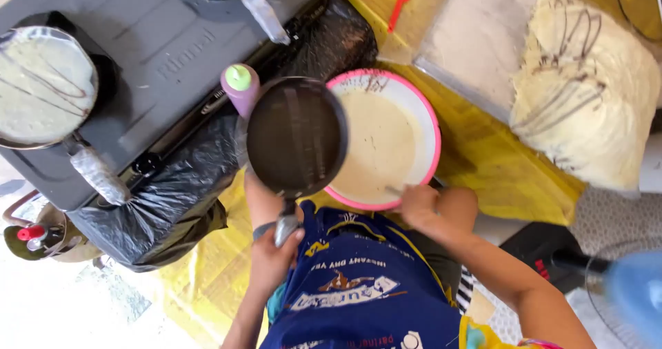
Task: A person is efficiently preparing multiple crepes by pouring batter into pans, cooking them on a stove, and stacking the finished products.
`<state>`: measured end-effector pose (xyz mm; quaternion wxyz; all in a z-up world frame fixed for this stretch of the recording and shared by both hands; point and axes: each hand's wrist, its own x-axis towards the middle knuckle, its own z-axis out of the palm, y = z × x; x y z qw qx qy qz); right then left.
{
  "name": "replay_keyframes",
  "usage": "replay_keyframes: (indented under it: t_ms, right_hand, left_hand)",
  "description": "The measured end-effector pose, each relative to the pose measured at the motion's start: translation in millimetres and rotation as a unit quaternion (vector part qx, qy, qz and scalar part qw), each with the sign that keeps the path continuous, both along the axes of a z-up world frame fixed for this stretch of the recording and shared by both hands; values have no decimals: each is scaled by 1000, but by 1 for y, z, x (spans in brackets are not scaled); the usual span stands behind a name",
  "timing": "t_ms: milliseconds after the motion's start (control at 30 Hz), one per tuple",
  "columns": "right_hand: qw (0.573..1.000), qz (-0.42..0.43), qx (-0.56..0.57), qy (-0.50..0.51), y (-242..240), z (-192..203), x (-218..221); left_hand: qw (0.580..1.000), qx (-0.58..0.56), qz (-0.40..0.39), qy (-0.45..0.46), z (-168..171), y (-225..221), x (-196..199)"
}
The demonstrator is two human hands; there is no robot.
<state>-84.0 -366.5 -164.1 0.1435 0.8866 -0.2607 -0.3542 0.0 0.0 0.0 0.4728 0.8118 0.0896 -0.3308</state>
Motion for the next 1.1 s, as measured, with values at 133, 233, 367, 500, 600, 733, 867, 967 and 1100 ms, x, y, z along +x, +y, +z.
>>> replay_keyframes:
  t_ms: [133,233,367,500,600,733,867,967,1100]
  right_hand:
    - [996,-54,68,-20,-69,-63,-32]
    - [959,206,-44,-192,-83,-11,-31]
    - [911,275,-150,-267,-115,47,-48]
    - [971,86,-12,-224,-110,165,-53]
    - [971,-27,65,-227,-88,231,-46]
    - [964,-53,94,-242,-57,244,-44]
    - [943,22,56,-328,-26,239,-40]
    - [901,127,-35,-413,-18,222,-36]
    - [827,233,-152,-489,-18,220,-25]
  left_hand:
    - [992,9,-127,-19,-18,-31,19]
    - [980,39,-191,-44,-69,-42,33]
    - [954,101,-236,-157,-111,-49,53]
    - [896,172,-277,-301,-62,-64,69]
    - [886,187,-298,-303,-35,-74,87]
    - [933,117,-283,-187,-87,-88,102]
    - [979,-123,-116,116,-98,-98,99]
    - [975,-164,-77,130,-82,-100,98]
    - [975,-183,-27,123,-77,-94,104]
